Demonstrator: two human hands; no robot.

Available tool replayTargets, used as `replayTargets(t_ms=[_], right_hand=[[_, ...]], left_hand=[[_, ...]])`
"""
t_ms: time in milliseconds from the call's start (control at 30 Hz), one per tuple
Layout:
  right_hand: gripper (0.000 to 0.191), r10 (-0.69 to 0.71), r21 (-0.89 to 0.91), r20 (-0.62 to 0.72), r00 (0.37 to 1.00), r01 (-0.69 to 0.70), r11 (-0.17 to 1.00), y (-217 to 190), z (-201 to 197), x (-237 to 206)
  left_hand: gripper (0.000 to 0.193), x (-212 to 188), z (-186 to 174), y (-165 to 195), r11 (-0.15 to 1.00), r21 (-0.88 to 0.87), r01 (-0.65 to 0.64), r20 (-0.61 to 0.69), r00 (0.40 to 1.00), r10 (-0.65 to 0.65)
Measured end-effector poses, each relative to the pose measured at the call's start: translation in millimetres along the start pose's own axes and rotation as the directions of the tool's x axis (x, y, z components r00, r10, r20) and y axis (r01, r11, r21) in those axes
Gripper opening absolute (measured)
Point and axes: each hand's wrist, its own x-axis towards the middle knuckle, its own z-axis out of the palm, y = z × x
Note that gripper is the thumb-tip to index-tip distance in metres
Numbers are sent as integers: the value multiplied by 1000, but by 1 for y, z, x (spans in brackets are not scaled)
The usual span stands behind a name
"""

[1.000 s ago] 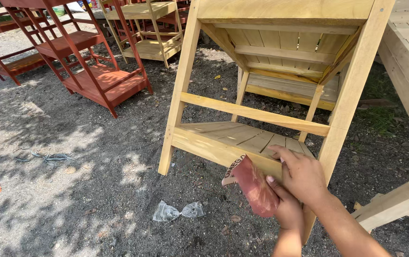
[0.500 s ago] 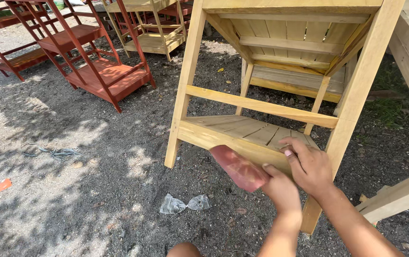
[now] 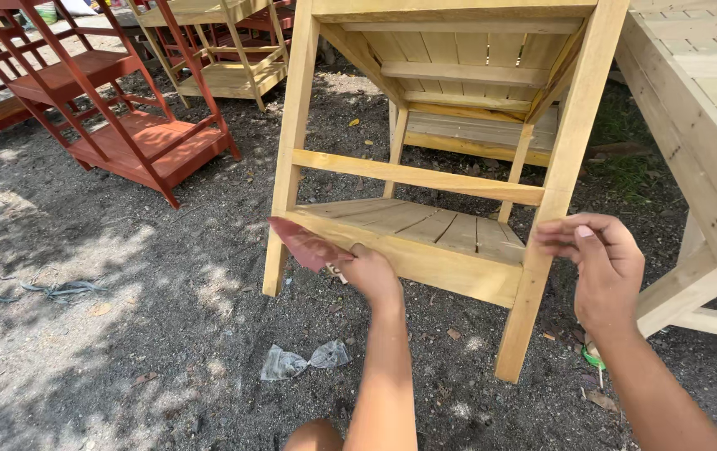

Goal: The person sands a wooden chair frame with a sheet of sandpaper, rubbing the seat slats, side rails and legs by hand. They steady the chair with one hand while sanding different rails and surfaces, working around the frame.

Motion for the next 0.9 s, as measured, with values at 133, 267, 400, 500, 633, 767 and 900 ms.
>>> replayTargets(t_ms=[133,267,400,500,633,767,900], right_hand=[[56,-212,-417,-65,975,166,893,27,-23,7],[55,248,-151,178,952,-223,963,55,-20,3],[51,321,-527,11,947,-267,807,59,-21,-9],[46,233,-513,39,972,-181,839,52,-26,-14],[42,243,-348,61,968,-208,914,47,-26,-17],[43,276,-351,-33,961,-270,896,49,-20,-20],[50,299,-384,-149,943,-334,861,45,-12,-13]], left_hand=[[61,-128,38,-48,975,178,-136,233,968,93],[61,-152,50,-63,991,135,9,298,953,-49],[74,-130,46,-54,807,507,-303,270,945,186],[103,-119,36,-50,888,417,-193,167,977,134],[98,-50,3,-35,819,512,-259,115,966,233],[81,40,-23,-7,820,487,-301,207,952,226],[63,-4,-4,-9,408,766,-496,392,864,315]])
